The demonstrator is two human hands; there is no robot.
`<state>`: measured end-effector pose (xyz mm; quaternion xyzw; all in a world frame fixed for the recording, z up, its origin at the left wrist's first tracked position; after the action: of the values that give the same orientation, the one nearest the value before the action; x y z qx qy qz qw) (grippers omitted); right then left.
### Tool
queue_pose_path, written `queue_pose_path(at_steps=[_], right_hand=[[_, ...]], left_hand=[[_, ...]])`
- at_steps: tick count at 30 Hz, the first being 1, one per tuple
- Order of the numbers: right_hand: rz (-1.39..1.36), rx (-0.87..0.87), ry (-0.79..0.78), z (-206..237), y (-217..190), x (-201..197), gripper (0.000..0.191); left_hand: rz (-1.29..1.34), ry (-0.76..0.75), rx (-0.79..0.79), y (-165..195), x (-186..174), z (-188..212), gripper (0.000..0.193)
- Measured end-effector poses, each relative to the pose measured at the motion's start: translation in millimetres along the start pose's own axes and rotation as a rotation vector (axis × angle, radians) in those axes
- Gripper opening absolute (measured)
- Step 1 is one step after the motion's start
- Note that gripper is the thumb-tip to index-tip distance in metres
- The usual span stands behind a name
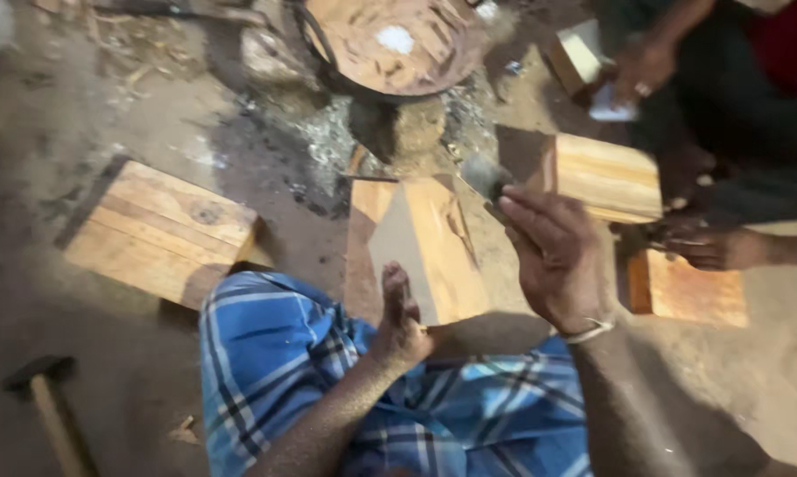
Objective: The person sits on the floor and sands rectangular wooden blocks using a sanding block. They hold the wood in one hand and rub the sanding block across the surfaces, flipping the pieces to work on different sides. Another person is visible nearby performing a similar task.
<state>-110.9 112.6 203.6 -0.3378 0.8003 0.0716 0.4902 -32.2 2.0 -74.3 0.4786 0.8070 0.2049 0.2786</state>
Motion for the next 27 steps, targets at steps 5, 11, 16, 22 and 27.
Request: queue_pose_path(at_steps=[5, 11, 16, 22, 27], right_hand=[[0.252, 0.023, -0.429, -20, -26, -22, 0.034], [0.234, -0.095, -0.376, 73, -63, -69, 0.037], [-0.106, 0.226, -0.300, 89, 6, -71, 0.033], [-0.188, 0.224, -0.231, 4, 72, 13, 0.034], [0.023, 0.047, -0.316, -135, 112, 143, 0.027]], left_hand=[[0.168, 0.048, -0.031, -4, 8, 21, 0.086], [-0.020, 0.065, 0.131, 31, -19, -17, 0.111], [-0.075, 0.052, 0.001, 50, -56, -91, 0.113], [0.113, -0.142, -0.982, -53, -65, -119, 0.117], [0.078, -0.012, -0.753, -78, -53, -131, 0.108]])
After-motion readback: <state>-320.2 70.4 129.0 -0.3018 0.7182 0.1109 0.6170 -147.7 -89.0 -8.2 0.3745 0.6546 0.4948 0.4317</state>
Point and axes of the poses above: each hand's wrist, its own z-axis away from the middle knuckle, its own x-axis out of the palm, y = z × x, the point moved 7 cm from there along -z, towards the middle knuckle, and after that the axes turned 4 degrees about z, right-handed, at the moved point
